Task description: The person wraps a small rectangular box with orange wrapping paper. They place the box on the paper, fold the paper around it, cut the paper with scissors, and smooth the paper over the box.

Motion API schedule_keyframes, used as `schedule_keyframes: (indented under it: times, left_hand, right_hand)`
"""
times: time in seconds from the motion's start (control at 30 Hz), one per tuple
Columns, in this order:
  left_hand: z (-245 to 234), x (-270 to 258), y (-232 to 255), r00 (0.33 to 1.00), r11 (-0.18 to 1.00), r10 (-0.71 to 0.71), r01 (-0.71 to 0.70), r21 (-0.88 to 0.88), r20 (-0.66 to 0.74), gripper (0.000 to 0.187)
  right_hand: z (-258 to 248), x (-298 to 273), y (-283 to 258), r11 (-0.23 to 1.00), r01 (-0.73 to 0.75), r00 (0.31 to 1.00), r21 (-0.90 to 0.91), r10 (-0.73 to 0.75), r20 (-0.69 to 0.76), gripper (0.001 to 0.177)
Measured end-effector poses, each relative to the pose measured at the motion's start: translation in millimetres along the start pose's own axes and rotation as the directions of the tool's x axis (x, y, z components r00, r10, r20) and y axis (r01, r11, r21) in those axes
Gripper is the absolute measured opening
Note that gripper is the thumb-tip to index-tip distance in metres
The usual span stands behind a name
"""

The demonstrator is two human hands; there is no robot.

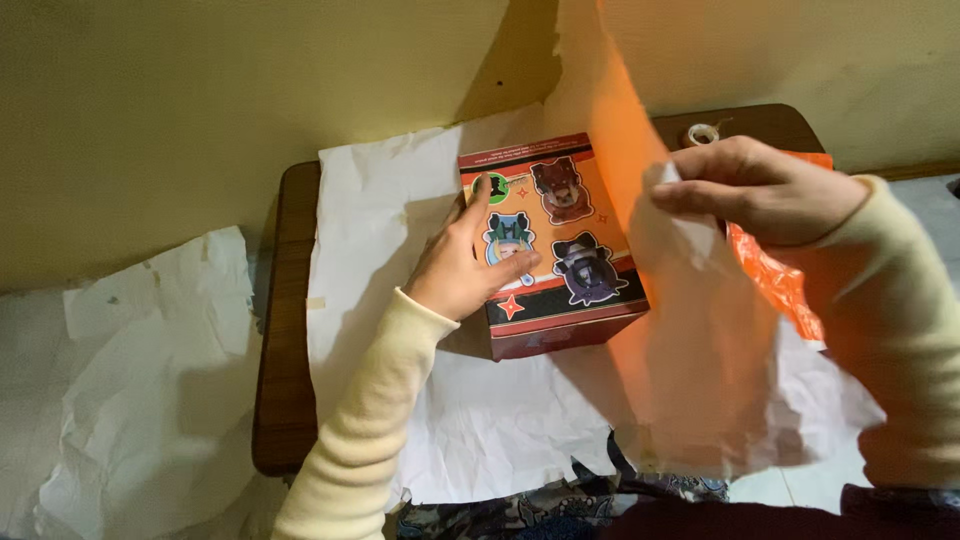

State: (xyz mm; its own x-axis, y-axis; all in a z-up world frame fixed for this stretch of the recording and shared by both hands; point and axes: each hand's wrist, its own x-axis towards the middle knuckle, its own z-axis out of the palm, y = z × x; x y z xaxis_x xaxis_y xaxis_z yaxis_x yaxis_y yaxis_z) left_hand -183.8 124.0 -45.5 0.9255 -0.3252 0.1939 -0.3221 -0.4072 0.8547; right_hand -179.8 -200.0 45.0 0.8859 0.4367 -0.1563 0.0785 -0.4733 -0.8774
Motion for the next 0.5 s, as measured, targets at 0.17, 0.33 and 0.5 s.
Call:
schedule_keyframes:
  times: [0.17, 0.33, 0.5]
  left_hand:
    - [-1.9, -0.1, 0.7, 0.998, 0.998, 0.059, -0.059, 0.006, -0.027, 0.109]
    - [-3.8, 0.3, 2.7, 0.994, 0.988, 0.087, -0.078, 0.13, -0.06, 0.082]
    - [-3.8, 18.1, 11.5, 0.97, 0.97, -0.242, 0.243, -0.026, 0.018, 0.056]
  right_hand:
    - [40.8, 23.8, -8.7, 0.989, 0.127, 0.985, 0.08, -0.135, 0.11, 0.022]
    - [72.9, 27.5, -25.2, 0.987, -0.028, 0.995, 0.156, 0.013, 0.1, 0.03]
    - [102.0, 29.1, -42.8, 0.983, -0.133, 0.99, 0.128, 0.124, 0.07, 0.028]
